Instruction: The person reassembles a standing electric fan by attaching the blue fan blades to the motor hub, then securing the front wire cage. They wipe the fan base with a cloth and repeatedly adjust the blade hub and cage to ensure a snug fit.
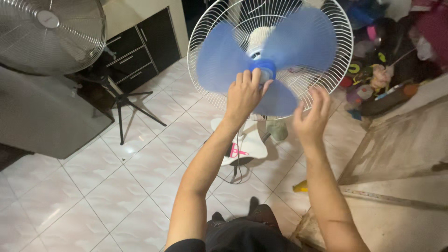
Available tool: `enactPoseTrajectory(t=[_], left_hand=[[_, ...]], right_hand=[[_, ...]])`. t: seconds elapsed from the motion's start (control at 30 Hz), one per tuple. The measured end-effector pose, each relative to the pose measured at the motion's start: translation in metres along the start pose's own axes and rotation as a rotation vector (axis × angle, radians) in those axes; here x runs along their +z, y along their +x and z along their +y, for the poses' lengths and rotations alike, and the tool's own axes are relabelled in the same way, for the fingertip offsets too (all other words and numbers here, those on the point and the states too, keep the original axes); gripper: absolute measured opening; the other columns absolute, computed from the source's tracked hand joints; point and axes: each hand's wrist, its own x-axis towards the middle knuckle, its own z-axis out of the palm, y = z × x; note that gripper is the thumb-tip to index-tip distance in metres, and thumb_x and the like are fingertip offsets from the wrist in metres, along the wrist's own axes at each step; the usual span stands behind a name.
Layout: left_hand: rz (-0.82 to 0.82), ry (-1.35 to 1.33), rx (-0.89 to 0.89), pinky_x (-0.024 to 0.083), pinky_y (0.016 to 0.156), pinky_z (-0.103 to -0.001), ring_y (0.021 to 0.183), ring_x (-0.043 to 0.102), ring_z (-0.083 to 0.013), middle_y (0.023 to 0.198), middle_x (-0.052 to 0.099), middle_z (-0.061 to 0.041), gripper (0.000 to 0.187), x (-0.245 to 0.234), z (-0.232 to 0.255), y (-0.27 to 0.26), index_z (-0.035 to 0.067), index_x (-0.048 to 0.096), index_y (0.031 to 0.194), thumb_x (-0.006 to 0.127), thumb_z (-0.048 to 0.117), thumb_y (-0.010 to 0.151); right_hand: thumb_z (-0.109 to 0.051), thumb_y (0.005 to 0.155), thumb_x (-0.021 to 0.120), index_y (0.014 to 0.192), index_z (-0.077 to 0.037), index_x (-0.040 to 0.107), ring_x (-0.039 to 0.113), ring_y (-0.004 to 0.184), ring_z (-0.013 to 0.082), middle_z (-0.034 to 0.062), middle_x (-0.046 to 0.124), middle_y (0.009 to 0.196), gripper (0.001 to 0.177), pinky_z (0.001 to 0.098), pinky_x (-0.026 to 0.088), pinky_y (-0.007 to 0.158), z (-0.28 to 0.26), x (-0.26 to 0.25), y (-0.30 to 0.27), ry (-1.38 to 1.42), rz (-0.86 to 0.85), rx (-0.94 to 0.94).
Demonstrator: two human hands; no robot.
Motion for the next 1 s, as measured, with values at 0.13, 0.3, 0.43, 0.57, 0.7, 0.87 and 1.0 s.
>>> enactPoseTrajectory(t=[0.13, 0.3, 0.43, 0.57, 0.7, 0.87, 1.0], left_hand=[[-0.011, 0.042, 0.019, 0.055, 0.062, -0.033, 0.08, 0.061, -0.0208, 0.088, 0.056, -0.007, 0.042, 0.005, -0.001, 0.0, 0.009, 0.055, 0.099, 0.075, 0.044, 0.088], [-0.024, 0.064, -0.007, 0.054, 0.062, -0.035, 0.084, 0.06, -0.0224, 0.091, 0.056, -0.007, 0.045, 0.001, -0.004, 0.004, 0.008, 0.056, 0.103, 0.075, 0.043, 0.082], [-0.035, 0.137, -0.016, 0.053, 0.061, -0.033, 0.084, 0.059, -0.022, 0.092, 0.055, -0.008, 0.045, 0.002, 0.004, 0.003, 0.008, 0.057, 0.105, 0.074, 0.044, 0.086], [-0.008, 0.173, -0.059, 0.052, 0.06, -0.032, 0.084, 0.06, -0.0219, 0.09, 0.055, -0.007, 0.045, 0.015, 0.012, 0.003, 0.008, 0.056, 0.098, 0.073, 0.05, 0.092], [0.009, 0.138, -0.181, 0.052, 0.06, -0.033, 0.078, 0.061, -0.0238, 0.084, 0.057, -0.008, 0.048, 0.029, 0.016, -0.002, 0.006, 0.056, 0.094, 0.073, 0.051, 0.094], [0.122, 0.111, -0.113, 0.053, 0.063, -0.035, 0.074, 0.063, -0.0241, 0.082, 0.06, -0.008, 0.049, 0.048, 0.008, -0.004, 0.005, 0.057, 0.096, 0.073, 0.051, 0.092], [0.177, 0.114, -0.111, 0.053, 0.064, -0.036, 0.074, 0.063, -0.0249, 0.08, 0.06, -0.009, 0.047, 0.061, 0.005, -0.008, 0.005, 0.058, 0.093, 0.073, 0.05, 0.091]], right_hand=[[-0.004, 0.094, 0.07, 0.144, 0.001, 0.05, 0.046, 0.138, 0.0399, 0.0209, 0.046, 0.149, 0.054, 0.0553, 0.037, 0.117, 0.016, -0.005, 0.031, -0.086, -0.009, -0.113], [-0.01, 0.097, 0.073, 0.145, 0.0, 0.051, 0.042, 0.139, 0.0412, 0.0219, 0.042, 0.154, 0.054, 0.057, 0.035, 0.119, 0.017, -0.018, 0.08, -0.125, 0.12, -0.327], [-0.011, 0.1, 0.073, 0.147, -0.001, 0.056, 0.05, 0.13, 0.0387, 0.0195, 0.051, 0.147, 0.051, 0.051, 0.046, 0.112, 0.021, -0.037, 0.134, -0.086, -0.061, -0.44], [-0.013, 0.104, 0.071, 0.131, -0.003, 0.065, 0.066, 0.093, 0.0357, 0.0177, 0.069, 0.11, 0.029, 0.0458, 0.054, 0.079, 0.021, -0.048, 0.148, -0.097, -0.332, -0.341], [-0.009, 0.107, 0.065, 0.112, -0.001, 0.064, 0.069, 0.071, 0.0349, 0.0176, 0.069, 0.081, 0.01, 0.0452, 0.052, 0.061, 0.033, -0.051, 0.122, 0.075, -0.435, -0.285], [-0.007, 0.107, 0.061, 0.114, -0.001, 0.062, 0.071, 0.075, 0.0373, 0.0203, 0.069, 0.085, 0.009, 0.0458, 0.053, 0.063, 0.047, -0.031, 0.09, 0.215, -0.29, -0.204], [-0.005, 0.108, 0.055, 0.118, 0.001, 0.059, 0.07, 0.077, 0.0415, 0.0244, 0.068, 0.085, 0.013, 0.0475, 0.053, 0.063, 0.053, -0.022, 0.066, 0.296, -0.278, -0.112]])
